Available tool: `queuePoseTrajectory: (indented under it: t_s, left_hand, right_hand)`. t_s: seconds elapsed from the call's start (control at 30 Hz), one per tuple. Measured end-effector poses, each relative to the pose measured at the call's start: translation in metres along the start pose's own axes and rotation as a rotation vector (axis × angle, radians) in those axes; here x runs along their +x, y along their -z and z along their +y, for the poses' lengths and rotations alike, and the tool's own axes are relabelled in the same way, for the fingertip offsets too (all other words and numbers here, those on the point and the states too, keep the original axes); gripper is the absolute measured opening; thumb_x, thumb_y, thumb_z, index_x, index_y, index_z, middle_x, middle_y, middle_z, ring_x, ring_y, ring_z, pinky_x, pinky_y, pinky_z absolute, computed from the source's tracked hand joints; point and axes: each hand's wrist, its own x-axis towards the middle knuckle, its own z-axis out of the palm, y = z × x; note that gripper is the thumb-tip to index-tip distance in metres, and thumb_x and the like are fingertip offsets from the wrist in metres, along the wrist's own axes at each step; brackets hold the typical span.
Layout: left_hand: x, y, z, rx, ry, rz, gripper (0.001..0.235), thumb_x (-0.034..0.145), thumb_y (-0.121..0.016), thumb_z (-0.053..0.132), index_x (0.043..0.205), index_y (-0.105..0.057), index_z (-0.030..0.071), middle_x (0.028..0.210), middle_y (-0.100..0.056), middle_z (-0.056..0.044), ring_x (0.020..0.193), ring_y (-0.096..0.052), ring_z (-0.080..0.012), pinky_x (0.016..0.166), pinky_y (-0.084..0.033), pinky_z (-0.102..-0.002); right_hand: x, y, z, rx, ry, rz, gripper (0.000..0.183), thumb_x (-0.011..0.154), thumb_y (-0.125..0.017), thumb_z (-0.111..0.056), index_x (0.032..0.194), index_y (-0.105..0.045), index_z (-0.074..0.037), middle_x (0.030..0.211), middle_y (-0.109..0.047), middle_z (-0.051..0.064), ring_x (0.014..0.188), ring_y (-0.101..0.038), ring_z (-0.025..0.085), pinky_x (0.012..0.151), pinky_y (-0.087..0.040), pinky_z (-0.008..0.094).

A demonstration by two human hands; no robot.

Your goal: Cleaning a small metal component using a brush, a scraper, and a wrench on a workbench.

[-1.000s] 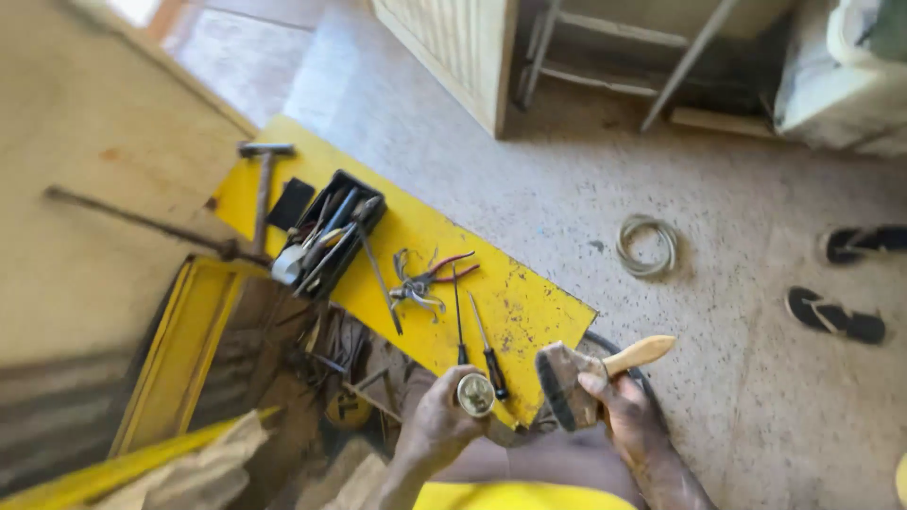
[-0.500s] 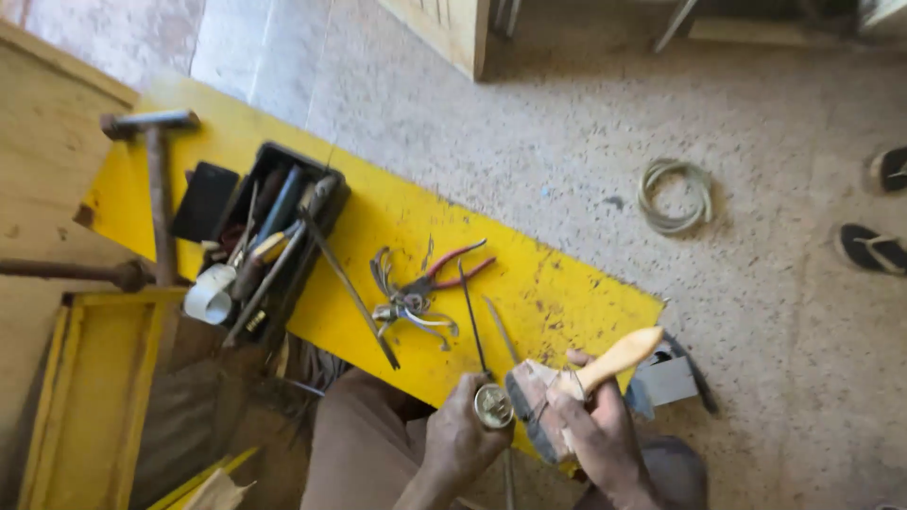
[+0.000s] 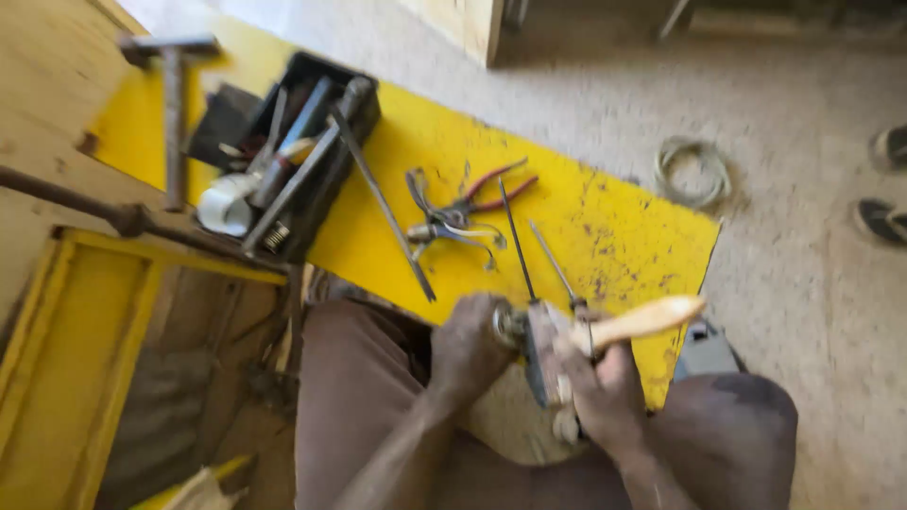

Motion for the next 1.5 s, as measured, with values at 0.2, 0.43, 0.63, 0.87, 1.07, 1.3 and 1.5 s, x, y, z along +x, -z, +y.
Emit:
queuePoseTrajectory:
  t_s: [0.2, 0.43, 0.63, 0.87, 1.07, 1.3, 1.5]
  left_hand:
    - [-0.016, -0.015, 0.025, -0.277, -0.112, -0.027, 0.038, 0.077, -0.079, 0.019, 0.113, -0.066, 0.016, 0.098, -0.066, -0.016, 0.099, -0.067, -0.0412, 0.084, -0.058, -0.055]
    - [-0.021, -0.024, 0.048, -0.45, 0.006, -0.173, 0.043, 0.072, -0.084, 0.021, 0.112, -0.066, 0.019, 0.101, -0.07, -0.015, 0.104, -0.07, -0.0397, 0.09, -0.058, -0.058]
    - [0.014, -0.034, 0.024, -0.565, 0.275, -0.235, 0.065, 0.057, -0.091, 0.025, 0.117, -0.066, 0.031, 0.111, -0.073, -0.005, 0.118, -0.071, -0.0298, 0.103, -0.056, -0.044]
    - [0.006, -0.024, 0.038, -0.614, 0.214, -0.293, 0.057, 0.067, -0.09, 0.029, 0.12, -0.069, 0.032, 0.112, -0.074, -0.01, 0.119, -0.07, -0.0342, 0.102, -0.056, -0.047]
    - [-0.001, -0.026, 0.034, -0.552, 0.137, -0.289, 0.055, 0.069, -0.088, 0.03, 0.12, -0.068, 0.03, 0.11, -0.071, -0.013, 0.116, -0.07, -0.0374, 0.101, -0.055, -0.05]
    - [0.001, -0.009, 0.034, -0.551, 0.134, -0.269, 0.057, 0.067, -0.086, 0.022, 0.12, -0.067, 0.028, 0.111, -0.07, -0.013, 0.115, -0.07, -0.0361, 0.104, -0.054, -0.047]
    - [-0.002, 0.001, 0.042, -0.543, 0.113, -0.29, 0.057, 0.069, -0.086, 0.027, 0.122, -0.067, 0.026, 0.113, -0.071, -0.016, 0.119, -0.069, -0.0373, 0.104, -0.054, -0.049]
  right_hand:
    - [0.01, 0.017, 0.006, 0.219, 0.367, 0.086, 0.056, 0.097, -0.07, -0.023, 0.141, -0.051, 0.007, 0.124, -0.057, 0.028, 0.126, -0.059, 0.036, 0.116, -0.042, 0.056]
    - [0.007, 0.05, 0.02, 0.138, 0.274, 0.096, 0.058, 0.089, -0.072, -0.011, 0.142, -0.054, 0.007, 0.13, -0.066, 0.031, 0.127, -0.065, 0.039, 0.114, -0.047, 0.06]
    - [-0.014, 0.043, -0.001, 0.217, 0.286, -0.013, 0.049, 0.092, -0.073, -0.019, 0.136, -0.055, -0.003, 0.099, -0.06, 0.014, 0.1, -0.068, 0.028, 0.099, -0.055, 0.05]
    - [-0.03, 0.045, -0.005, 0.15, 0.272, 0.115, 0.053, 0.092, -0.076, -0.024, 0.137, -0.056, -0.006, 0.105, -0.064, 0.02, 0.102, -0.068, 0.031, 0.097, -0.054, 0.052]
    - [-0.029, 0.043, -0.009, 0.126, 0.24, 0.17, 0.055, 0.09, -0.078, -0.026, 0.137, -0.058, -0.007, 0.104, -0.064, 0.019, 0.1, -0.069, 0.031, 0.097, -0.054, 0.051]
    - [-0.033, 0.043, -0.009, 0.021, 0.212, 0.088, 0.054, 0.087, -0.08, -0.025, 0.136, -0.061, -0.011, 0.098, -0.073, 0.019, 0.097, -0.076, 0.029, 0.095, -0.058, 0.048]
    - [-0.032, 0.034, -0.017, 0.073, 0.385, 0.119, 0.054, 0.092, -0.072, -0.026, 0.138, -0.054, -0.004, 0.112, -0.068, 0.028, 0.114, -0.072, 0.037, 0.1, -0.055, 0.057]
